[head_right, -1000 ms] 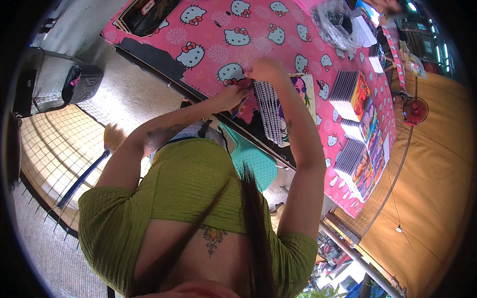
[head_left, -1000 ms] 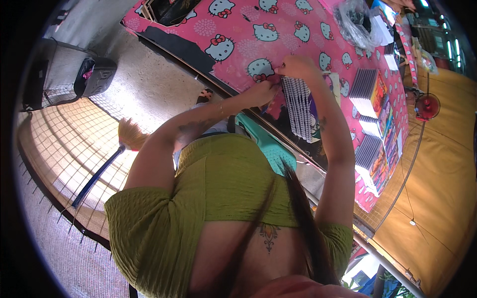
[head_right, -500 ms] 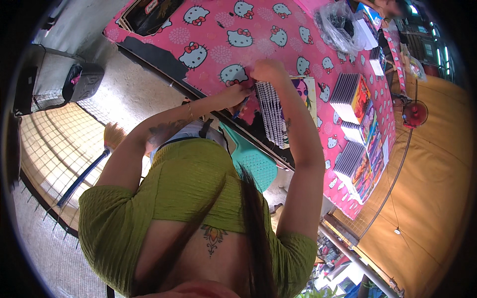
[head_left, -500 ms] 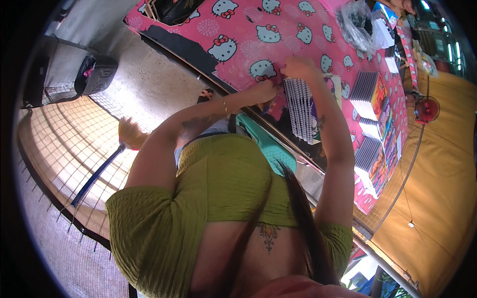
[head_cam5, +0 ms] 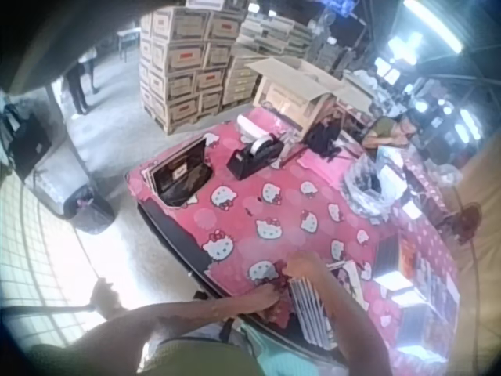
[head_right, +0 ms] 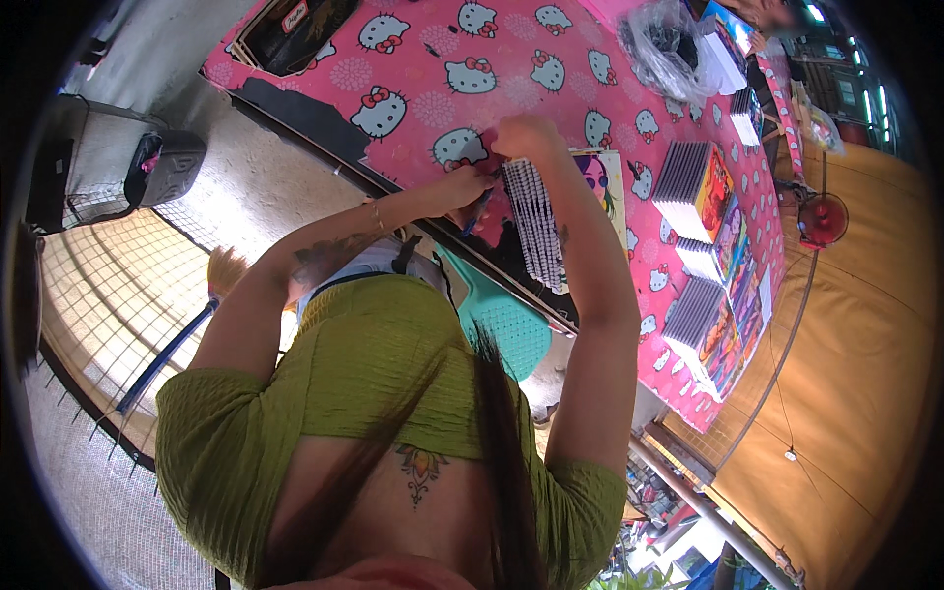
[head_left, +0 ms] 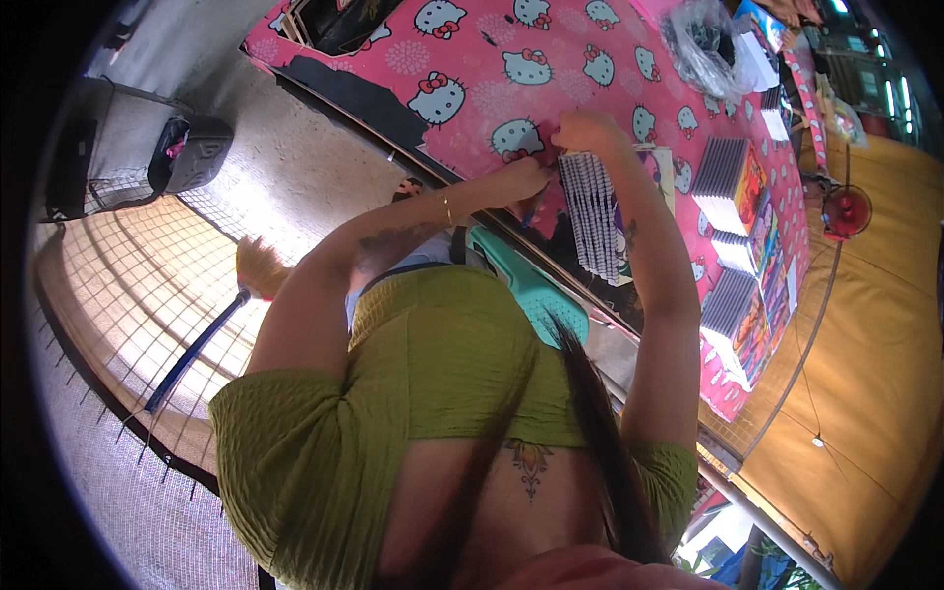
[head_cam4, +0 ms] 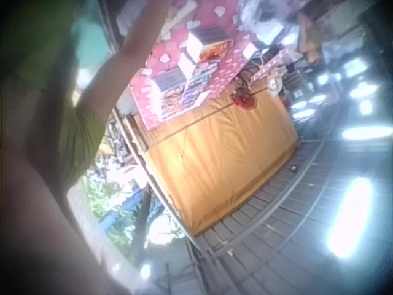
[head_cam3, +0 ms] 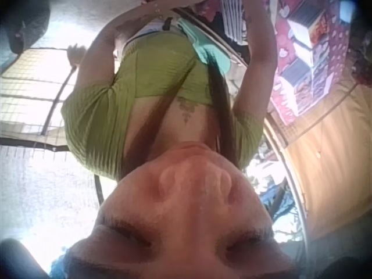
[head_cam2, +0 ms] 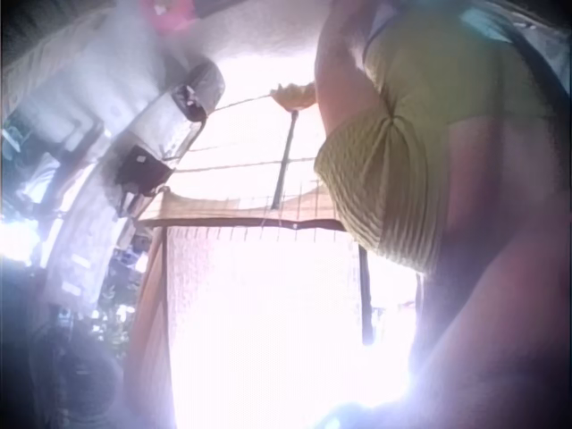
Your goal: The person wraps individual books in plastic sleeves and secures them with adhesive tape, working at a table covered with a pink cloth.
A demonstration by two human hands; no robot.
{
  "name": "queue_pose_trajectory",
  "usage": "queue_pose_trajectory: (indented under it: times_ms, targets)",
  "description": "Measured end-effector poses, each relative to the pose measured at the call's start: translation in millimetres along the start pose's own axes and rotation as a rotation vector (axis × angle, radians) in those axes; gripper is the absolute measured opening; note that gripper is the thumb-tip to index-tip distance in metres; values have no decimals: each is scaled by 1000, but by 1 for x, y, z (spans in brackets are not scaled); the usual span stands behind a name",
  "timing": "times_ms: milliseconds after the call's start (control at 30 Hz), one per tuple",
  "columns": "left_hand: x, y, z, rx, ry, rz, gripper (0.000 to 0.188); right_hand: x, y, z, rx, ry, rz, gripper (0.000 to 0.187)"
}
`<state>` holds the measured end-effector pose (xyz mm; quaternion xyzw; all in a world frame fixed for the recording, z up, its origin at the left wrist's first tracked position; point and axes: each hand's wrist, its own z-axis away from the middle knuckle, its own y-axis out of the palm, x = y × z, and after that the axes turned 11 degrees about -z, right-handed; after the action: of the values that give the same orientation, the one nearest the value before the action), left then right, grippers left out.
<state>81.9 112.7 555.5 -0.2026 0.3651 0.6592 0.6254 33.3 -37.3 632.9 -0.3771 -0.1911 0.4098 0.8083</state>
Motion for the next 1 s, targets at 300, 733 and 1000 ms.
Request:
queue_pose_trajectory:
  times_ms: [300, 733, 1000]
  targets:
    - [-6, 8, 4, -47, 77, -21, 31, 3, 3, -7, 105, -22, 32, 40]
    - [-4, 1, 0, -52, 220, -202, 30, 6, 3, -8, -58, -20, -29, 44]
    - [18, -43, 47, -256, 486, -270, 41, -39, -16, 50, -805, -360, -871, 16]
